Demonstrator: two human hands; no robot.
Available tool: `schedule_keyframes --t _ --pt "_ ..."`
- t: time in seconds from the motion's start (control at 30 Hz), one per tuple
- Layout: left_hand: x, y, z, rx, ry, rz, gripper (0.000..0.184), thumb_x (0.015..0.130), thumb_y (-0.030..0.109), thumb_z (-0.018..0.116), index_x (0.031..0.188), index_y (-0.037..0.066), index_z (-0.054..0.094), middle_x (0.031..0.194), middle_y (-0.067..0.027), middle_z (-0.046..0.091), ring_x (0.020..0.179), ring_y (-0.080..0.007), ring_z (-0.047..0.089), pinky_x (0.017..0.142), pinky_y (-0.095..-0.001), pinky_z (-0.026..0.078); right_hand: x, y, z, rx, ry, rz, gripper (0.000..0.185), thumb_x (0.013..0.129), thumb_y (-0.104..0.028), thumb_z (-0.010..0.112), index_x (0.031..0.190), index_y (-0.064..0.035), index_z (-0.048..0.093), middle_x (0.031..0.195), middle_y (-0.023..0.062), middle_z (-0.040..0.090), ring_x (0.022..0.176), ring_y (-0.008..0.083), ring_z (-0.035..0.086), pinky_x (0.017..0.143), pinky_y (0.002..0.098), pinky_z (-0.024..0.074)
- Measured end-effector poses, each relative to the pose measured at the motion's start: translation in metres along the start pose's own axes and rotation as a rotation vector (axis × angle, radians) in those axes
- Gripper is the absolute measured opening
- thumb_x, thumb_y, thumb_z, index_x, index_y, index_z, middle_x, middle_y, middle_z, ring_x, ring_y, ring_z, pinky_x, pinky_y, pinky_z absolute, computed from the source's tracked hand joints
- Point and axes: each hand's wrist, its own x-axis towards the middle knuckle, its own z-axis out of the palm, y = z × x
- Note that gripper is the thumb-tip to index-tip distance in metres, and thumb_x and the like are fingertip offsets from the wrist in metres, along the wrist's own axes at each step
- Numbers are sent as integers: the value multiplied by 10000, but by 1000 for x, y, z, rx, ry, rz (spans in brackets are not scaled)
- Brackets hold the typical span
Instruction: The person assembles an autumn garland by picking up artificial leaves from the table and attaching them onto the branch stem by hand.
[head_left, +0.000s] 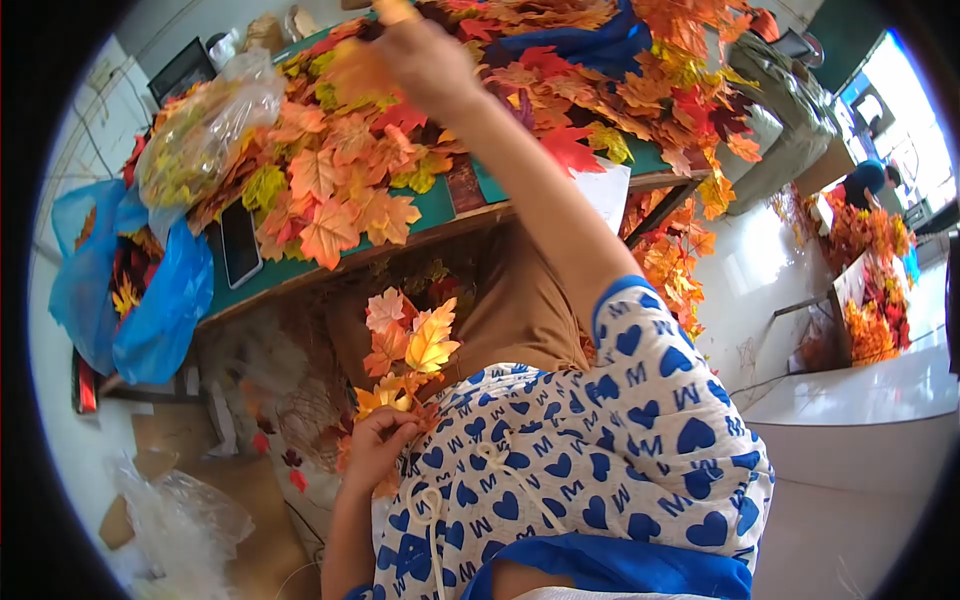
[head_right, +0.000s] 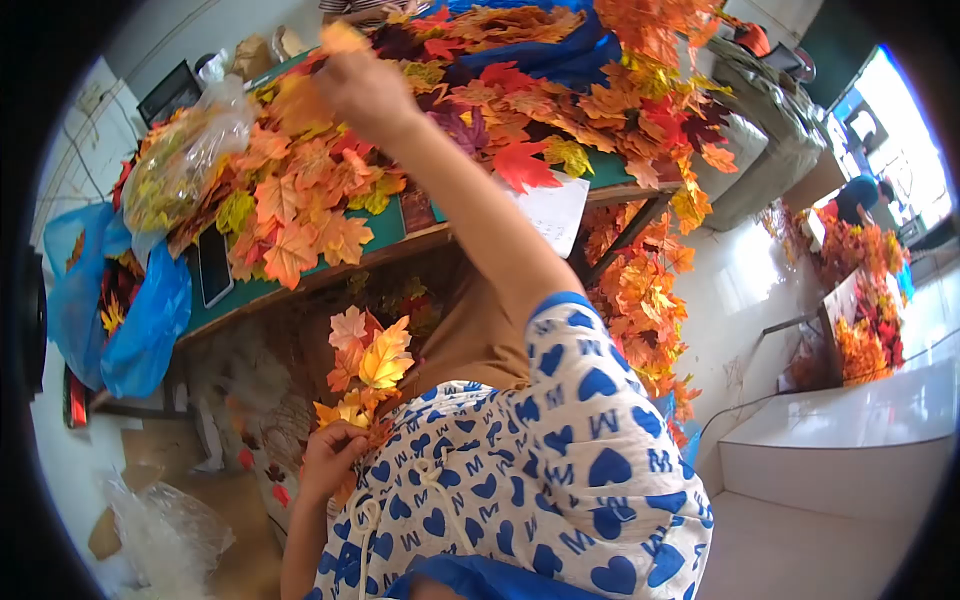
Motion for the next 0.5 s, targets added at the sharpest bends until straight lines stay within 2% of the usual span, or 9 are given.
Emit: schedule_keyframes --t 0.03,0.1,0.17,0.27,0.3,0.33,0.37,0.43,0.5 --pt "0 -4 -1 -100 37 -29 97 821 51 644 896 -8 656 845 -21 610 749 -91 571 689 -215 456 0 -7 22 26 -77 -9 196 771 -52 559 960 -98 573 902 79 608 889 273 601 716 351 518" --pt "-2 5 -1 -162 45 -104 105 828 39 636 918 -13 646 851 -20 612 760 -87 572 714 -214 457 4 -22 42 -164 -591 -72 193 784 -77 549 973 -94 581 902 80 625 880 272 620 707 368 520" --pt "-2 8 -2 -229 98 -209 99 833 30 629 917 -22 629 853 -18 615 765 -80 571 725 -215 458 -7 -17 46 -55 -644 -36 214 790 -87 543 998 -104 584 903 81 631 870 276 627 702 376 519" --pt "1 -3 -5 -289 122 -166 85 833 30 633 904 -16 621 852 -12 616 768 -77 566 726 -212 453 -14 7 11 34 -719 157 230 792 -100 542 1014 -124 595 919 78 637 857 279 633 691 393 519" --pt "-1 -4 -4 -304 120 -172 85 833 30 633 904 -16 621 852 -12 616 768 -77 566 726 -212 453 -34 41 17 61 -534 157 225 790 -101 542 1002 -120 614 951 83 644 860 281 632 703 391 518" --pt "0 -2 -4 -288 153 -123 88 834 35 636 905 -13 619 851 -11 613 768 -75 561 722 -208 450 -35 55 -22 48 -534 406 308 758 -98 574 1060 -123 625 956 92 652 874 275 628 704 383 520" --pt "1 0 -5 -270 187 -72 91 835 40 640 907 -11 616 851 -10 610 767 -74 557 719 -204 447 -54 103 -25 84 -455 544 281 749 -101 586 1023 -125 641 943 86 653 859 277 629 682 384 520" --pt "1 -3 -5 -306 210 -47 103 837 48 643 915 -12 614 849 -11 605 763 -71 549 712 -199 441 -63 166 -57 -493 -683 625 176 793 -152 556 912 -85 667 899 162 661 859 282 648 697 403 527" --pt "2 -8 -9 -382 279 -91 113 837 52 646 921 -13 610 846 -12 602 758 -68 546 707 -198 440 -106 221 -72 -617 -553 676 184 800 -158 570 920 -55 665 965 215 634 931 362 611 775 420 510"
